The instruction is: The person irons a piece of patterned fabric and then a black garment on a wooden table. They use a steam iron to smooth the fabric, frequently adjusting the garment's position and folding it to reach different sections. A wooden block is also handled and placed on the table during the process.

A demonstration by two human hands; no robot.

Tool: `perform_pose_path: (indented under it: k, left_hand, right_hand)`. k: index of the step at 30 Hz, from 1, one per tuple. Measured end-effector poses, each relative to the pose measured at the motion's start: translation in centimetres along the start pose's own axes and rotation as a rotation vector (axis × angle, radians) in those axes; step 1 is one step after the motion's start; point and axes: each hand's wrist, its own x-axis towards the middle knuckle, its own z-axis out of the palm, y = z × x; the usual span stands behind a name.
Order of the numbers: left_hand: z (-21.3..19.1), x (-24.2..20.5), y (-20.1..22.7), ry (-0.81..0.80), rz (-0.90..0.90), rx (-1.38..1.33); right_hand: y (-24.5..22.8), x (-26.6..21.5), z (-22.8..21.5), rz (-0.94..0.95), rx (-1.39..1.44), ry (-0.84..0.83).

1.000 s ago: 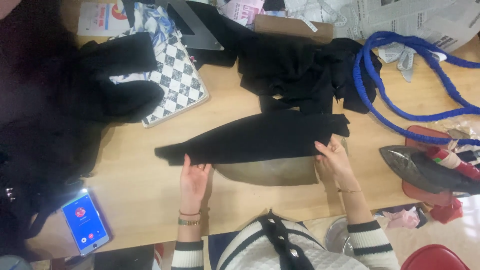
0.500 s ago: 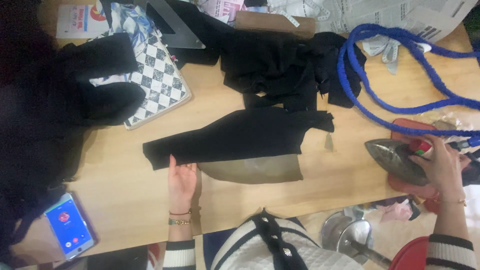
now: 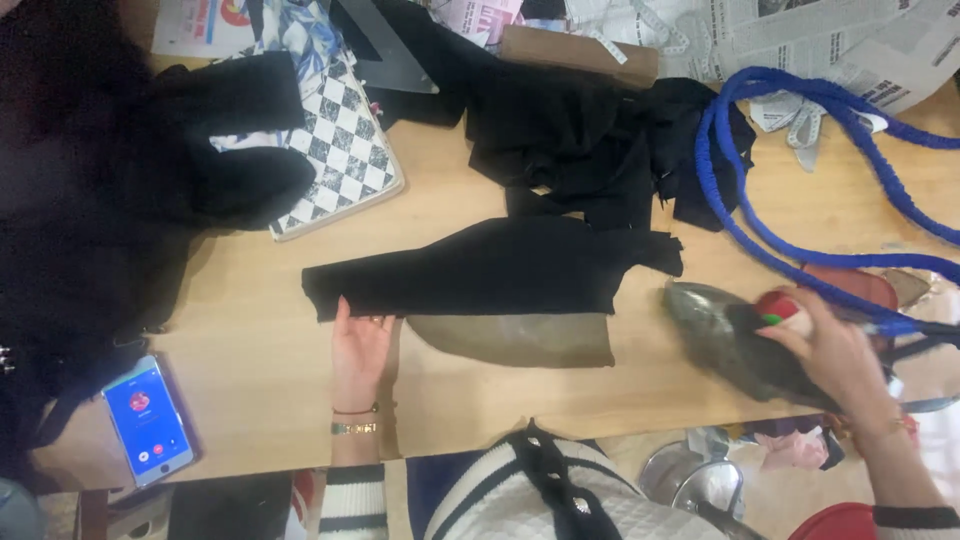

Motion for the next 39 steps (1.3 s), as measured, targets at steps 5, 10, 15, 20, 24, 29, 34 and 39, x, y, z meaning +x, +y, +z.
perform_pose_path:
  k: [5, 10, 15, 20, 24, 29, 34, 39]
  left_hand:
    - [-2.1, 1.2, 0.1, -0.022, -0.028, -0.101]
    - [-2.9, 1.5, 1.9, -0.043, -0.018, 0.005]
    - [-7.0, 3.0, 2.8, 0.032, -0.071, 0.009]
    - [-5.3, 2.6, 4.0, -0.013, -0.081, -0.016]
    - [-8.6, 4.9, 3.3, -0.031, -0.086, -0.030]
    - [-7.2, 4.8, 3.9, -0.026, -0.097, -0.034]
    - [-3.8, 1.8, 4.6, -0.002, -0.091, -0.028]
    - [-4.0, 1.6, 4.7, 0.007, -0.066, -0.147]
  right_hand:
    - [-6.7, -0.2, 4.1, -0.364, -0.169, 0.182]
    - [-16.1, -1.6, 5.0, -0.743, -0.200, 0.463]
    - [-25.6, -3.6, 4.2, -0.858, -0.255, 0.477]
    - [-33.3, -3.5, 5.2, -0.990, -0.156, 0.461]
    - [-35.7, -3.0, 5.3, -1.013, -0.102, 0.363]
    - [-30.1, -3.1, 4.4, -0.935, -0.243, 0.439]
    - [-20.7, -2.2, 4.5, -0.755, -0.300, 0.406]
    - [-15.1, -1.3, 4.3, -0.522, -0.386, 0.154]
